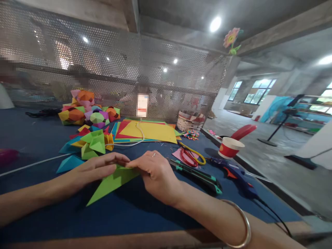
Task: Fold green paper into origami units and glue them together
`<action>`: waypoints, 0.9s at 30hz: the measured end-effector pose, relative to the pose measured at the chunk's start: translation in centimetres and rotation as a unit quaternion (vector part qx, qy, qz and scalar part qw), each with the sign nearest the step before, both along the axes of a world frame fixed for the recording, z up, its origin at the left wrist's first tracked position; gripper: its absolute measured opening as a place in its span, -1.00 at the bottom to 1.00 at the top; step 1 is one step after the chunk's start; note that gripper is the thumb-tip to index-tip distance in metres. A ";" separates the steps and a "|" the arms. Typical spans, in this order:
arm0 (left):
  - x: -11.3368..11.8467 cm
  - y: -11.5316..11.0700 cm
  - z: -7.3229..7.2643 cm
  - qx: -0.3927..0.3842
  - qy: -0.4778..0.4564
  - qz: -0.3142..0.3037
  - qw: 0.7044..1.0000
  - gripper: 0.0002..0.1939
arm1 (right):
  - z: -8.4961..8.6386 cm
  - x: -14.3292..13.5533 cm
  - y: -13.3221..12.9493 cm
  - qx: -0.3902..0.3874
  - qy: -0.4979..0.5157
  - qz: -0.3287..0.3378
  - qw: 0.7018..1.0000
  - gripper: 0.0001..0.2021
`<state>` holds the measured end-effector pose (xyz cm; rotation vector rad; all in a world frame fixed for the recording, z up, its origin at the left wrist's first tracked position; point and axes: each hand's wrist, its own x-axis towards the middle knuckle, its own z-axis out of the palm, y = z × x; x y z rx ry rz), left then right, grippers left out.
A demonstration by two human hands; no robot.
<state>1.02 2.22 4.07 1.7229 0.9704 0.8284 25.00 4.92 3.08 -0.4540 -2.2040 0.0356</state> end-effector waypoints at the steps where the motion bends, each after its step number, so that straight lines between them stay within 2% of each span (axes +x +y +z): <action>1: 0.0 -0.1 0.0 -0.023 -0.017 -0.011 1.000 -0.40 | 0.0 0.0 0.0 0.027 0.011 0.001 1.000 -0.76; 5: -0.1 -0.2 -0.5 -0.117 -0.100 -0.040 0.987 -0.37 | 0.3 -0.1 0.1 0.078 0.027 0.009 0.997 -0.79; 9: -0.4 -0.3 -0.6 -0.090 -0.110 -0.093 0.985 -0.47 | 0.6 0.0 -0.1 0.089 0.027 0.060 0.994 -0.81; 11: -0.4 -0.5 -0.3 -0.081 -0.109 -0.114 0.984 -0.40 | 0.7 0.0 -0.2 0.105 0.027 0.073 0.991 -0.83; 15: 0.0 -0.8 0.4 -0.099 -0.087 -0.147 0.980 -0.12 | 0.8 0.0 -0.4 0.127 0.028 0.057 0.990 -0.82; 17: 0.1 -0.7 0.4 -0.104 -0.071 -0.146 0.981 -0.09 | 0.7 0.1 -0.3 0.131 0.026 0.055 0.989 -0.82; 22: 0.1 -0.6 0.0 -0.138 -0.099 -0.130 0.977 -0.22 | 0.8 0.4 -0.2 0.152 0.010 0.049 0.987 -0.81; 27: 0.4 -0.5 0.1 -0.173 -0.161 -0.044 0.971 -0.35 | 0.8 0.5 -0.4 0.141 0.014 0.057 0.988 -0.82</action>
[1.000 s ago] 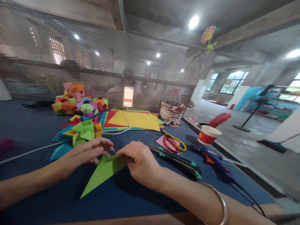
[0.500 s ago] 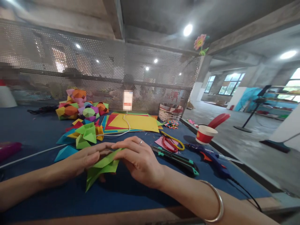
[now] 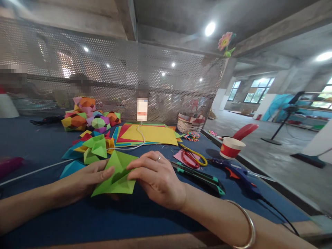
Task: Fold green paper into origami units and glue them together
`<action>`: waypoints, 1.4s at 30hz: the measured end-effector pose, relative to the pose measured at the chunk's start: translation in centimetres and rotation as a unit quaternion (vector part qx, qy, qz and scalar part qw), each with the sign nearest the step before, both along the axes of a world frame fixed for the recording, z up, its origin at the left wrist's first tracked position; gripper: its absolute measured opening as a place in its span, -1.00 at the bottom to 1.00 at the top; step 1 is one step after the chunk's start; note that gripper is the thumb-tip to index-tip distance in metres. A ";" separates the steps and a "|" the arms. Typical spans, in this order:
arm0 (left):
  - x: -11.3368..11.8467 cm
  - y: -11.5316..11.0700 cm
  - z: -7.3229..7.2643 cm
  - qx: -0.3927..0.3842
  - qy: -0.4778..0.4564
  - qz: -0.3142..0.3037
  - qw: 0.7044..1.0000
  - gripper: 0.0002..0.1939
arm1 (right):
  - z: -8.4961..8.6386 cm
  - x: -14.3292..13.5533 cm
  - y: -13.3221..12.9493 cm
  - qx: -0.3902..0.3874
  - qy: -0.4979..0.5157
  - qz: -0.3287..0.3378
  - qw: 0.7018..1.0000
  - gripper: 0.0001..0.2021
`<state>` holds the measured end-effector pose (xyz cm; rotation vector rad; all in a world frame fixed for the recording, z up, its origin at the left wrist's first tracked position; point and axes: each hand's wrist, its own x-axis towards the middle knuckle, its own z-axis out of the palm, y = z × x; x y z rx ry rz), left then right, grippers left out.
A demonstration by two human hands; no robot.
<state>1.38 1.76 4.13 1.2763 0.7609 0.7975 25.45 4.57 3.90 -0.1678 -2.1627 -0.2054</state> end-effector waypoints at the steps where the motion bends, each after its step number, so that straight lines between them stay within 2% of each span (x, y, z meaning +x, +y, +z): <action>1: 0.0 0.1 0.1 -0.001 -0.006 0.019 1.000 -0.37 | 0.0 0.0 0.0 -0.007 -0.005 0.001 1.000 -0.81; 4: 0.0 0.3 0.4 0.000 -0.002 0.054 0.999 -0.46 | -0.2 -0.1 0.0 -0.016 -0.017 0.001 1.000 -0.78; 9: -0.4 0.6 0.5 0.011 0.046 0.077 0.996 -0.65 | -0.5 -0.1 0.3 -0.009 -0.039 -0.005 0.999 -0.76; 11: -0.6 0.7 0.3 0.022 0.064 0.079 0.995 -0.63 | -0.6 0.0 0.3 -0.003 -0.056 -0.002 0.998 -0.76; 14: -0.9 0.9 -0.3 0.046 0.086 0.091 0.991 -0.49 | -0.6 0.2 0.2 -0.003 -0.080 0.015 0.997 -0.77; 16: -1.1 0.9 -0.8 0.088 0.131 0.105 0.982 -0.43 | -0.8 0.4 0.1 -0.013 -0.095 0.033 0.995 -0.78; 18: -1.2 0.5 -1.3 0.207 0.222 0.122 0.945 -0.47 | -0.9 0.7 0.1 -0.032 -0.116 0.050 0.991 -0.77; 19: -1.2 0.1 -1.5 0.295 0.269 0.129 0.908 -0.51 | -1.0 1.0 0.0 -0.044 -0.128 0.056 0.989 -0.77; 21: -1.4 -0.7 -1.8 0.470 0.333 0.133 0.806 -0.54 | -1.2 1.3 0.0 -0.070 -0.149 0.062 0.984 -0.79; 22: -1.6 -1.1 -1.8 0.519 0.348 0.125 0.770 -0.51 | -1.2 1.5 -0.1 -0.085 -0.158 0.062 0.982 -0.80; 23: -1.9 -1.5 -1.9 0.552 0.355 0.112 0.746 -0.48 | -1.2 1.7 -0.2 -0.098 -0.162 0.064 0.980 -0.81; 24: -2.1 -1.7 -2.0 0.568 0.360 0.086 0.735 -0.47 | -1.2 1.7 -0.3 -0.111 -0.164 0.066 0.978 -0.82; 26: -2.7 -1.7 -2.5 0.577 0.348 0.037 0.737 -0.39 | -1.2 1.8 -0.5 -0.138 -0.168 0.067 0.974 -0.81; 27: -2.8 -1.5 -2.8 0.579 0.343 0.001 0.739 -0.26 | -1.1 1.8 -0.6 -0.152 -0.169 0.064 0.972 -0.81; 28: -2.9 -1.3 -3.2 0.592 0.322 -0.005 0.739 -0.15 | -1.1 1.7 -0.7 -0.164 -0.167 0.060 0.970 -0.81; 31: -2.4 -0.5 -4.0 0.621 0.288 -0.053 0.727 -0.51 | -0.8 1.6 -1.1 -0.205 -0.165 0.048 0.964 -0.82; 35: -1.6 -0.7 -3.4 0.616 0.306 -0.005 0.726 -0.61 | -0.9 1.6 -1.3 -0.234 -0.158 0.029 0.959 -0.85; 38: -1.0 -0.9 -2.3 0.553 0.285 0.006 0.783 -0.77 | -1.2 1.6 -1.3 -0.266 -0.129 -0.033 0.955 -0.84; 40: -0.5 -0.8 -1.9 0.488 0.279 0.018 0.827 -0.76 | -1.3 1.4 -1.2 -0.298 -0.123 -0.100 0.941 -0.85; 42: -0.2 -0.6 -1.8 0.438 0.290 0.041 0.850 -0.73 | -1.0 1.0 -1.1 -0.340 -0.145 -0.164 0.914 -0.60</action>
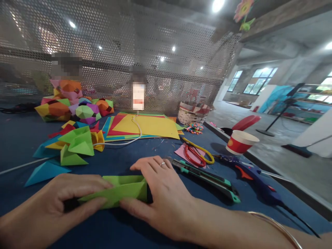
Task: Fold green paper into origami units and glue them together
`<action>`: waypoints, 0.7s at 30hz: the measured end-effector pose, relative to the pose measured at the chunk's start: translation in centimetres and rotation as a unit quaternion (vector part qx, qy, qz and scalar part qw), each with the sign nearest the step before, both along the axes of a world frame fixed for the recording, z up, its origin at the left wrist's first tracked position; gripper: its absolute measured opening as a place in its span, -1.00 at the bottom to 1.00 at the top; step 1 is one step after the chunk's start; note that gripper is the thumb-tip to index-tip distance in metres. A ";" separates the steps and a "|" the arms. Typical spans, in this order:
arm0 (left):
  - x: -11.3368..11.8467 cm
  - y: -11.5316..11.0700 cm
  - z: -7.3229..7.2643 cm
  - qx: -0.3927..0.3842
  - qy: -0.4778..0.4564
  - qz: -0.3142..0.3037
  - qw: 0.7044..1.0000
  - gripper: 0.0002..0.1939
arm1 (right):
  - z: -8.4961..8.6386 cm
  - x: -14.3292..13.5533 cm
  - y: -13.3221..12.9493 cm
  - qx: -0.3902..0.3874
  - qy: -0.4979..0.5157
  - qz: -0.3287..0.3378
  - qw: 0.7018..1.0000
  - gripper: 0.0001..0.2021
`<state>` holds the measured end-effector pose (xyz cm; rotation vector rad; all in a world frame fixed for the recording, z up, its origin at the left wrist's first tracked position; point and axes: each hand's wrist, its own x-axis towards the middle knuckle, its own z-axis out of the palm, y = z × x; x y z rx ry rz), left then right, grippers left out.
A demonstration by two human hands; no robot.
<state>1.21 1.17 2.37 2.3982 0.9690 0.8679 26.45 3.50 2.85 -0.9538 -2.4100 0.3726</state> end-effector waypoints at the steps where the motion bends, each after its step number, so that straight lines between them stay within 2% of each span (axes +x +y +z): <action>1: 0.1 0.1 0.0 -0.010 0.002 0.017 1.000 -0.73 | 0.2 -0.2 0.1 -0.027 -0.022 -0.020 0.999 -0.51; 4: 0.2 0.3 -0.3 -0.013 0.021 0.046 0.999 -0.77 | 0.7 -0.8 0.2 -0.095 -0.063 -0.050 0.992 -0.52; 9: -0.2 0.6 -1.3 0.019 0.006 0.090 0.996 -0.92 | 0.8 -1.4 0.4 -0.126 -0.036 -0.073 0.989 -0.61; 12: -0.2 0.7 -1.7 0.037 -0.025 0.113 0.993 -0.58 | 0.5 -1.4 0.4 -0.153 0.014 -0.056 0.987 -0.68; 15: -0.1 0.8 -1.5 -0.041 -0.048 0.143 0.988 -0.42 | 0.3 -1.3 0.3 -0.150 0.064 -0.018 0.987 -0.82; 18: 0.0 1.0 -1.0 -0.145 -0.079 0.129 0.978 -0.53 | 0.2 -1.1 0.2 -0.137 0.104 0.001 0.985 -0.81; 21: 0.1 1.4 -0.8 -0.213 -0.133 0.105 0.962 -0.64 | 0.1 -1.0 0.1 -0.142 0.118 0.004 0.983 -0.78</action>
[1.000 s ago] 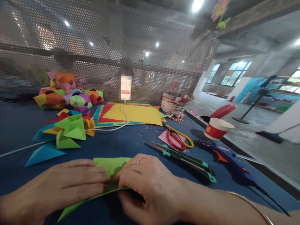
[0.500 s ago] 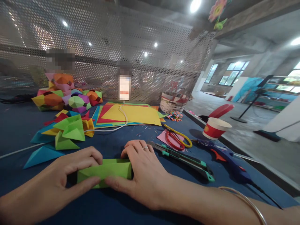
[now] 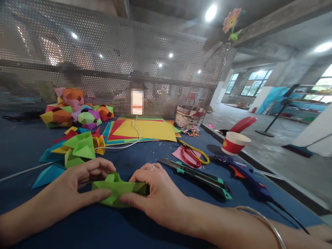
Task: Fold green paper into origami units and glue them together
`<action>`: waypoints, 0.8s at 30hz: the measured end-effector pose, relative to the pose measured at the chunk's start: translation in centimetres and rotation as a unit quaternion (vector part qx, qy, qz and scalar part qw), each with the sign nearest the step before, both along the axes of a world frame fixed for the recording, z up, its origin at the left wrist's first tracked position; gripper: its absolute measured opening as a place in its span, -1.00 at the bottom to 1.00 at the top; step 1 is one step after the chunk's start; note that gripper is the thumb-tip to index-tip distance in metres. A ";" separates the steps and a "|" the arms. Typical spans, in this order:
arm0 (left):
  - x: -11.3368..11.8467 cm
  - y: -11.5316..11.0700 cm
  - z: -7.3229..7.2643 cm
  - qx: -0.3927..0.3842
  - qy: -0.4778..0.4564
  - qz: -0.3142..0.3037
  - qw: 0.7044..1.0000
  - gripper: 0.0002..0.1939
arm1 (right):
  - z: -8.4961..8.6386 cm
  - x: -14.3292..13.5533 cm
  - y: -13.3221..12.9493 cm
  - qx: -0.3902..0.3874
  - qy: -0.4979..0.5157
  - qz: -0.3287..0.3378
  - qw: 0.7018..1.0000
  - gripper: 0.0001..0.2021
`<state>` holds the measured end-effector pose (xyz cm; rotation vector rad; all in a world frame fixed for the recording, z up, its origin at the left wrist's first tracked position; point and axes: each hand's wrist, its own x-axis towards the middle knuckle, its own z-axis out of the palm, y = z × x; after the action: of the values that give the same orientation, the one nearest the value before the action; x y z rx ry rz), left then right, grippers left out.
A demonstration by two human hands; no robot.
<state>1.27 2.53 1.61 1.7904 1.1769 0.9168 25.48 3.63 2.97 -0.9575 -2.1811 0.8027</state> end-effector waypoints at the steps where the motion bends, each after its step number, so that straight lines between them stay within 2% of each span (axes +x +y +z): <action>1: 0.0 0.1 0.0 -0.018 -0.023 -0.003 1.000 -0.60 | 0.0 0.0 0.0 -0.001 0.001 0.000 1.000 -0.78; 5: 0.0 0.1 0.2 -0.041 -0.054 -0.046 0.997 -0.37 | 0.1 0.1 0.0 -0.003 0.007 -0.003 1.000 -0.84; 8: 0.1 -0.1 0.7 -0.045 -0.041 -0.070 0.996 -0.53 | 0.2 0.1 -0.1 -0.012 0.015 0.006 1.000 -0.86; 11: 0.3 -0.2 1.3 -0.065 -0.033 -0.051 0.996 -0.70 | 0.2 0.2 -0.3 -0.017 0.019 0.009 1.000 -0.88; 13: 0.5 -0.2 1.5 -0.079 -0.020 -0.029 0.996 -0.73 | 0.3 0.2 -0.4 -0.016 0.018 0.008 1.000 -0.90; 19: 0.8 -0.3 1.5 -0.106 0.008 -0.002 0.994 -0.59 | 0.6 0.1 -0.4 -0.052 0.007 -0.029 0.998 -0.94; 24: 0.4 -0.1 1.4 -0.094 -0.001 0.007 0.996 -0.55 | 0.7 0.2 -0.1 -0.107 0.018 -0.059 0.992 -0.83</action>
<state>1.71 2.38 2.98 1.6309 1.2337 0.7891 25.68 3.52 3.69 -1.1578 -2.0156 1.0030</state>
